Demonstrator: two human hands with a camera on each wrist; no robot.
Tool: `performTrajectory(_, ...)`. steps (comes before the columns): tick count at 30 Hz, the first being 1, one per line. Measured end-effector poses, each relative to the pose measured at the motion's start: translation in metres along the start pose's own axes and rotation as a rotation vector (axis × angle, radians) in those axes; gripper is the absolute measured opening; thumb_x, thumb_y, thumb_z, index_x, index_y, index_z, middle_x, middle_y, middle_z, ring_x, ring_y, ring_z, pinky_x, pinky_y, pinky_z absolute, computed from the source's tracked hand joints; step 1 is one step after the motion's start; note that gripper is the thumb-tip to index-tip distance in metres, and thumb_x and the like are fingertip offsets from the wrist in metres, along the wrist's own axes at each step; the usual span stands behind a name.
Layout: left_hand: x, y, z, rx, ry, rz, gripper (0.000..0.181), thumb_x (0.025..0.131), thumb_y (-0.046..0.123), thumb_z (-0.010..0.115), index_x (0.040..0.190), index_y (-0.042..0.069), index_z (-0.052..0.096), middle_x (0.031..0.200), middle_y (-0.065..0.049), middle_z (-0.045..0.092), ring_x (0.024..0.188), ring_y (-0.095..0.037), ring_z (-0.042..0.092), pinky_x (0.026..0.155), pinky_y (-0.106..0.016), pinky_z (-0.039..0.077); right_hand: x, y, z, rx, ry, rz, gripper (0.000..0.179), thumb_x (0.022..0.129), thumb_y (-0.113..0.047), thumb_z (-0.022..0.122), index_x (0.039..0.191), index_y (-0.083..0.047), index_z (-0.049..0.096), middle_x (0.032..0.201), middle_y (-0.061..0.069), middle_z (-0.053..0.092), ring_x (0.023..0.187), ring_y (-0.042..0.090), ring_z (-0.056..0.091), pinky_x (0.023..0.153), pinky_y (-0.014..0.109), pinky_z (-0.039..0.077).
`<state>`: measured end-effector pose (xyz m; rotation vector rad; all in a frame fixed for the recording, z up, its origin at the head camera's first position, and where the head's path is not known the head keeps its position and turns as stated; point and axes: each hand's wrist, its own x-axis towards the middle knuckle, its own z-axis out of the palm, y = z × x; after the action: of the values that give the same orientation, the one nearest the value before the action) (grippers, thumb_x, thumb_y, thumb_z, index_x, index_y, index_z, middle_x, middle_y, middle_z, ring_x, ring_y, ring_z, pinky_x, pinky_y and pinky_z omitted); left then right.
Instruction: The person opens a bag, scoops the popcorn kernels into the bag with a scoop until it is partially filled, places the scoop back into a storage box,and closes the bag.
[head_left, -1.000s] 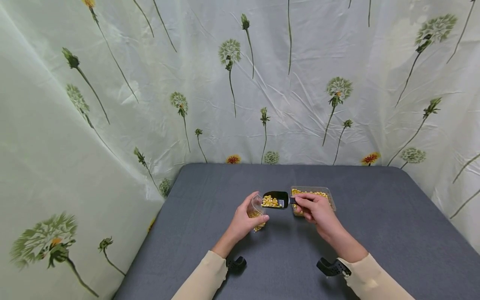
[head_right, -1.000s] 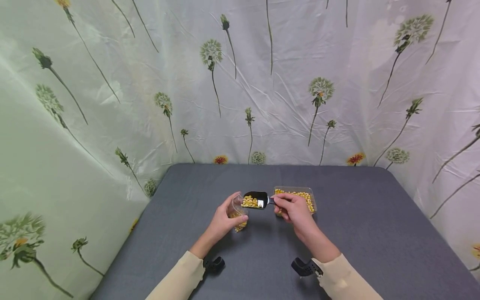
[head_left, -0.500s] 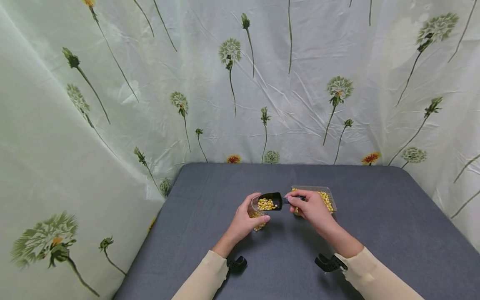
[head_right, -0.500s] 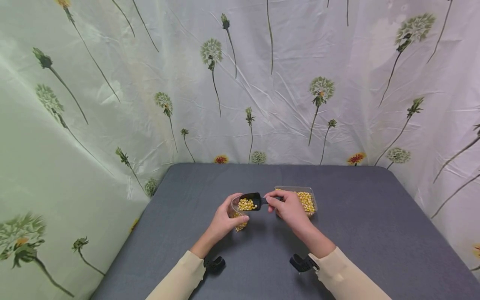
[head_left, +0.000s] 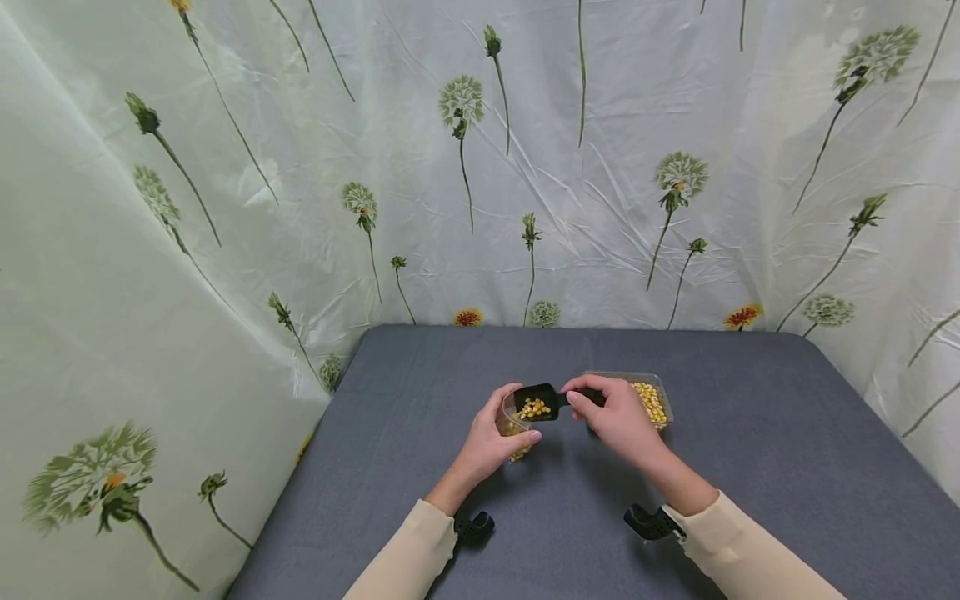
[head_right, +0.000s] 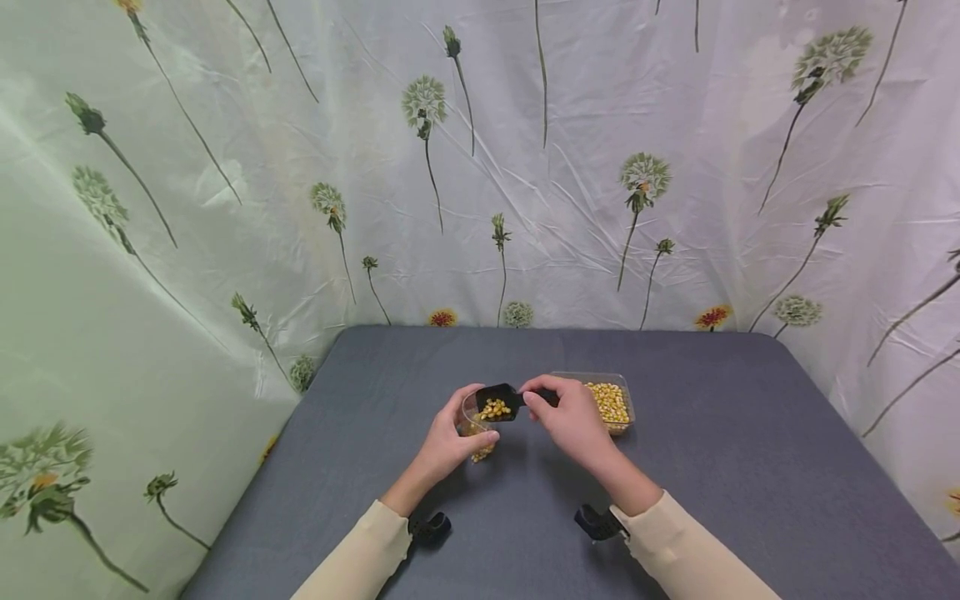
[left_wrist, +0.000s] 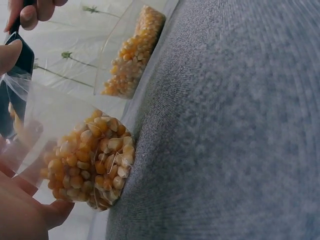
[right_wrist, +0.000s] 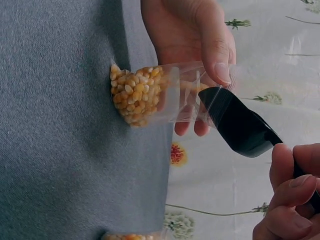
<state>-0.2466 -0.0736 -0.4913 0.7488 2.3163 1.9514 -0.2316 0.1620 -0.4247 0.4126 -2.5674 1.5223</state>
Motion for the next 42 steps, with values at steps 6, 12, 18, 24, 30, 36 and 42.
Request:
performTrajectory(6,-0.004,0.017,0.000,0.024,0.026,0.040,0.073,0.089,0.012,0.079,0.150,0.013,0.040,0.134,-0.014,0.058,0.121,-0.030,0.056,0.097,-0.045,0.046,-0.004,-0.007,0.002,-0.158,0.044,-0.137,0.009,0.098,-0.021,0.068,0.106,-0.021,0.073,0.077,-0.004,0.065,0.055,0.015,0.052,0.051,0.032,0.043)
performTrajectory(12,-0.005,0.018,0.002,0.044,0.072,0.065,0.071,0.089,0.011,0.078,0.149,0.012,0.041,0.130,-0.014,0.059,0.119,-0.038,0.054,0.095,-0.051,0.043,-0.007,-0.010,0.003,-0.270,0.090,-0.320,0.014,0.096,-0.016,0.072,0.109,-0.019,0.074,0.097,-0.006,0.071,0.060,0.004,0.053,0.055,0.028,0.045)
performTrajectory(18,-0.004,0.020,0.004,0.057,0.100,0.057,0.070,0.088,0.012,0.079,0.148,0.012,0.043,0.134,-0.012,0.059,0.124,-0.032,0.053,0.097,-0.055,0.039,-0.011,-0.007,0.001,-0.202,0.077,-0.283,0.013,0.097,-0.019,0.070,0.110,-0.020,0.073,0.095,-0.003,0.071,0.061,0.007,0.055,0.056,0.029,0.047)
performTrajectory(24,0.003,-0.013,0.004,0.075,0.112,0.063,0.072,0.088,0.021,0.081,0.149,0.021,0.042,0.137,0.000,0.057,0.128,-0.020,0.051,0.093,-0.051,0.041,-0.013,-0.002,-0.016,0.001,0.104,-0.121,0.013,0.099,-0.025,0.067,0.108,-0.018,0.074,0.079,0.006,0.067,0.063,0.021,0.059,0.054,0.031,0.046)
performTrajectory(30,0.006,-0.020,0.002,0.053,0.106,0.078,0.072,0.087,0.021,0.082,0.147,0.029,0.043,0.134,0.003,0.059,0.126,-0.017,0.052,0.097,-0.050,0.041,-0.008,0.013,-0.039,0.117,0.200,-0.012,0.020,0.100,-0.023,0.066,0.108,-0.007,0.074,0.079,0.018,0.066,0.055,0.019,0.048,0.048,0.031,0.039)
performTrajectory(36,0.005,-0.022,0.002,0.046,0.109,0.072,0.074,0.087,0.013,0.081,0.148,0.024,0.042,0.135,0.000,0.058,0.126,-0.021,0.052,0.096,-0.053,0.040,-0.010,0.027,-0.057,0.191,0.221,0.107,0.030,0.102,-0.026,0.063,0.114,0.000,0.070,0.081,0.024,0.065,0.048,0.012,0.035,0.044,0.033,0.033)
performTrajectory(42,0.003,-0.014,0.003,0.081,0.105,0.045,0.075,0.088,0.014,0.080,0.151,0.017,0.038,0.138,-0.008,0.057,0.128,-0.027,0.051,0.097,-0.052,0.040,-0.013,0.040,-0.067,0.152,0.235,0.148,0.032,0.102,-0.027,0.063,0.116,0.001,0.070,0.078,0.018,0.066,0.056,0.013,0.043,0.049,0.031,0.036)
